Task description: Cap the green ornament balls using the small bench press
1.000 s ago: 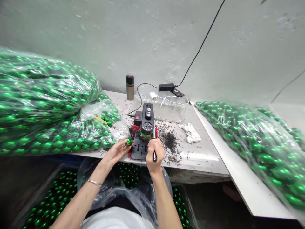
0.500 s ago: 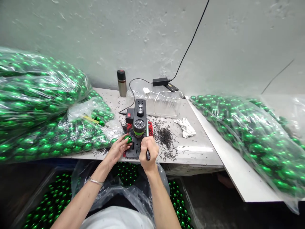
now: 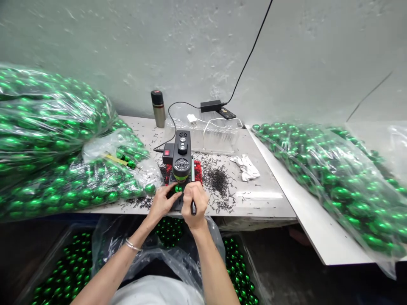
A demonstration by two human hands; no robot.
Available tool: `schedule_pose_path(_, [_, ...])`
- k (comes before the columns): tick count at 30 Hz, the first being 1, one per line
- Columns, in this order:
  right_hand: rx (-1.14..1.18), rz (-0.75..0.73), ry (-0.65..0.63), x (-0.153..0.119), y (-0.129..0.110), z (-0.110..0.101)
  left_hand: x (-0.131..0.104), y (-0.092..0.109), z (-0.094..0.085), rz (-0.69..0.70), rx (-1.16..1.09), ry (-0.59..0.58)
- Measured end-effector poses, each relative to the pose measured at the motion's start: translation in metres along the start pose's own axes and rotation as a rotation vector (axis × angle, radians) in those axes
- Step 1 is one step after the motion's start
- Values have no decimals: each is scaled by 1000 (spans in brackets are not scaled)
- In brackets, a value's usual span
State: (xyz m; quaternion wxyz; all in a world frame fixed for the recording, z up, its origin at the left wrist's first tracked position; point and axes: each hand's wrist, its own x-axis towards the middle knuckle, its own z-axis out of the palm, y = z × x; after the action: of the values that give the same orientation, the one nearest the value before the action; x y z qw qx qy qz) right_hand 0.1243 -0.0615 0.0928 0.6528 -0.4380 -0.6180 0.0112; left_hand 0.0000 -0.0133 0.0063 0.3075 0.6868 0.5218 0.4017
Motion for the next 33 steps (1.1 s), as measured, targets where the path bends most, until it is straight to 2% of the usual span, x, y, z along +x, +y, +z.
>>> schedule_pose_path(3, [0,0,0,-1,0,0,-2,0,2,143,90,0])
schedule_pose_path(5, [-4,7,-3,-1,0,0,-2,0,4,185,91,3])
schedule_pose_path(10, [-7,3,0,-6,2,-1,-2,0,7,126,-17,17])
schedule_pose_path(15, [-17,-72,10,-20,17,3,-2,1,6,42,-151,4])
schedule_pose_path(22, [-61,-175,67,-31,36,9,-4,1,7,97,-42,-5])
schedule_pose_path(28, [-151,-277,-64,-37,46,5,-6,0,7,124,-16,9])
schedule_pose_path(33, [-53,-147,39,-22,28,4,-3,1,8,86,-45,7])
